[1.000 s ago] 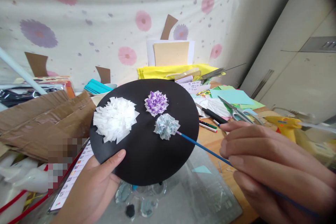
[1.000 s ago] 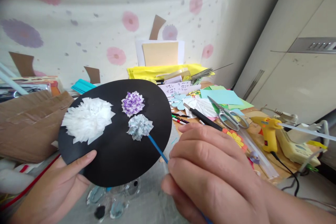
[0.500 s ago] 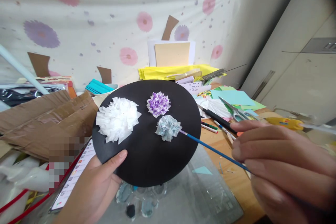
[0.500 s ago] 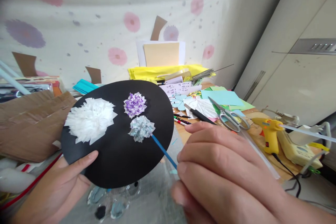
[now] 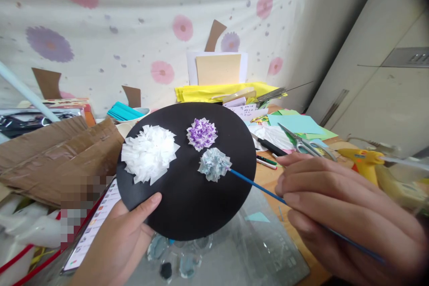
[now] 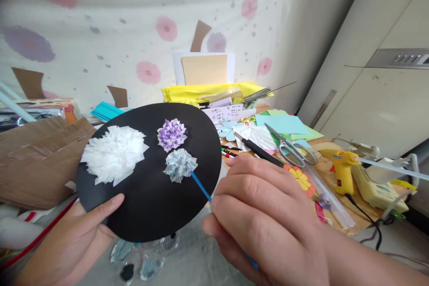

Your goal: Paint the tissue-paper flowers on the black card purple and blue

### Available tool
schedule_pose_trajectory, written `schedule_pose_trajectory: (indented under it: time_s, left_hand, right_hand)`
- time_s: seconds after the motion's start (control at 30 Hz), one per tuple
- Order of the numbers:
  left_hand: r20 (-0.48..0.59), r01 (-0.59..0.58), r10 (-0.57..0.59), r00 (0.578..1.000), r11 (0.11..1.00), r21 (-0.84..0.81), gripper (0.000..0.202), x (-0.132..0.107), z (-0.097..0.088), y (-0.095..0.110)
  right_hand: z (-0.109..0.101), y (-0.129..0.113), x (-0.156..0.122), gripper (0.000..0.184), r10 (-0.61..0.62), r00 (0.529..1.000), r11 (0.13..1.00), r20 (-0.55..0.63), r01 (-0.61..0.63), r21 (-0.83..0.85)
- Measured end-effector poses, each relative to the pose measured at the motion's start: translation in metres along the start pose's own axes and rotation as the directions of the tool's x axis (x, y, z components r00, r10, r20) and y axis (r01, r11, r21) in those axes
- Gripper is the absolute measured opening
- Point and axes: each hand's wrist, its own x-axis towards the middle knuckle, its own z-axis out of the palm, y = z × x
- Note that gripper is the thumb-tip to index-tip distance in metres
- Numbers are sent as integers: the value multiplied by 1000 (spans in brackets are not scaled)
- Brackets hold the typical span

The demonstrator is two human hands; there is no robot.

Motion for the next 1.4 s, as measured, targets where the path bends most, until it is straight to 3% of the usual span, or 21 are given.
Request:
schedule_pose_trajectory:
  time_s: [0.23,0.33,0.4,0.6,0.8,1.0,1.2,1.4]
  left_hand:
    - [40,-41,40,998,999,11,79,2,-4,-4]
    - [34,-61,60,998,997,40,79,1,-6,-4]
    - [32,-84,83,996,995,61,81,0,-7,-4]
    - [1,-96,97,995,991,95,86,-1,-5,-5]
    - [-7,-88,89,996,992,89,90,0,-7,-7]
    - [-9,-96,98,995,989,115,92,0,-7,-7]
    - [-23,-88,91,996,990,106,96,2,-8,-8]
    - [-29,-62,65,997,995,80,97,2,-8,-8]
  right_hand:
    - [1,2,-6,10,62,998,997,21,-61,-43]
    - [7,-4,1,9,89,991,995,-103,-92,-30]
    - [7,-5,4,7,67,992,996,-103,-73,-50]
    - [-5,4,0,6,39,996,999,77,-40,14]
    - [3,1,7,3,3,999,1000,32,-3,-2]
    - [-4,2,5,6,58,996,996,67,-62,62]
    - [-3,6,1,7,34,998,998,46,-36,54]
    - [-3,13,2,11,137,990,990,20,-138,37]
